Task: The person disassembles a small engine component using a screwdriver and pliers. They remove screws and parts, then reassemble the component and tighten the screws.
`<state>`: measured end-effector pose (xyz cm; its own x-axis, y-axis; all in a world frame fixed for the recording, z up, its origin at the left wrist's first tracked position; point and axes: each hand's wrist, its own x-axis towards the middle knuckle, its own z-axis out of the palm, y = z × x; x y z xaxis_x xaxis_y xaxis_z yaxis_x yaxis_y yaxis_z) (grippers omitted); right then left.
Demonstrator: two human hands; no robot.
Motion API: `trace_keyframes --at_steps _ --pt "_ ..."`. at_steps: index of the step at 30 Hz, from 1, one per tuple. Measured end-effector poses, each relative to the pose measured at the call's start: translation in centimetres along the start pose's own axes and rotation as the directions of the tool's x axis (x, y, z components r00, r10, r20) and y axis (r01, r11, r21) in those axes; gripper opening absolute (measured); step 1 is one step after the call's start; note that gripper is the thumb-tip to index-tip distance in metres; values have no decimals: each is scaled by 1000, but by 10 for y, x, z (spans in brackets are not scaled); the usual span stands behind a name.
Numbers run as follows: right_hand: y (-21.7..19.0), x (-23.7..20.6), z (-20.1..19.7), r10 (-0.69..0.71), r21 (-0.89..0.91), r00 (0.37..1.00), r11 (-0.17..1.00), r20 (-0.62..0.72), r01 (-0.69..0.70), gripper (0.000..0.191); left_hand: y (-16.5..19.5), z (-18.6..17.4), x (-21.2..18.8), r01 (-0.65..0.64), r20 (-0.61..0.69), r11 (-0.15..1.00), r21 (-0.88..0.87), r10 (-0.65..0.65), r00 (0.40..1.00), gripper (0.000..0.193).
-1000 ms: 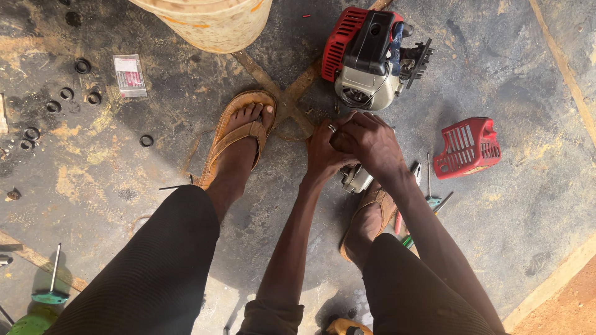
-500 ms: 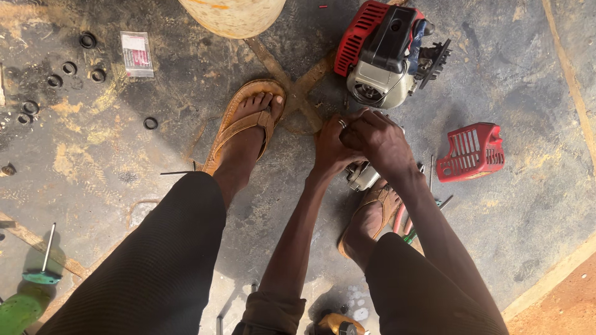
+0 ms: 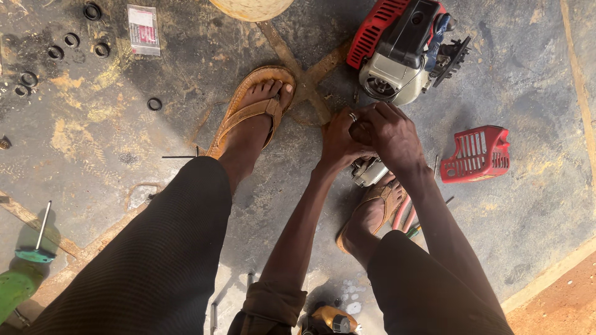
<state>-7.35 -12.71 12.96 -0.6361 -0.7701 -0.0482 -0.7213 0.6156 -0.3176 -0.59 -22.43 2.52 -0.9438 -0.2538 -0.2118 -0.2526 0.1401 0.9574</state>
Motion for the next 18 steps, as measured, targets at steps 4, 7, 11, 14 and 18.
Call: trace_keyframes --at_steps 4,7,11,14,18 --pt "2 -2 1 -13 -48 1000 999 -2 13 25 0 0 0 -8 -7 999 -31 8 1000 89" --pt "0 0 -1 -7 -84 1000 996 7 7 21 1 3 -1 -73 -29 997 -16 72 997 87" --pt "-2 2 -3 -57 -119 998 992 -33 53 27 6 8 -2 -50 -35 989 -142 45 998 90" --pt "8 -15 -17 -68 -81 991 995 -113 59 24 11 12 -1 -106 -1 953 -285 110 994 97" --pt "42 -94 -43 278 62 923 961 -267 -271 3 14 13 1 -97 21 982 -165 101 995 105"
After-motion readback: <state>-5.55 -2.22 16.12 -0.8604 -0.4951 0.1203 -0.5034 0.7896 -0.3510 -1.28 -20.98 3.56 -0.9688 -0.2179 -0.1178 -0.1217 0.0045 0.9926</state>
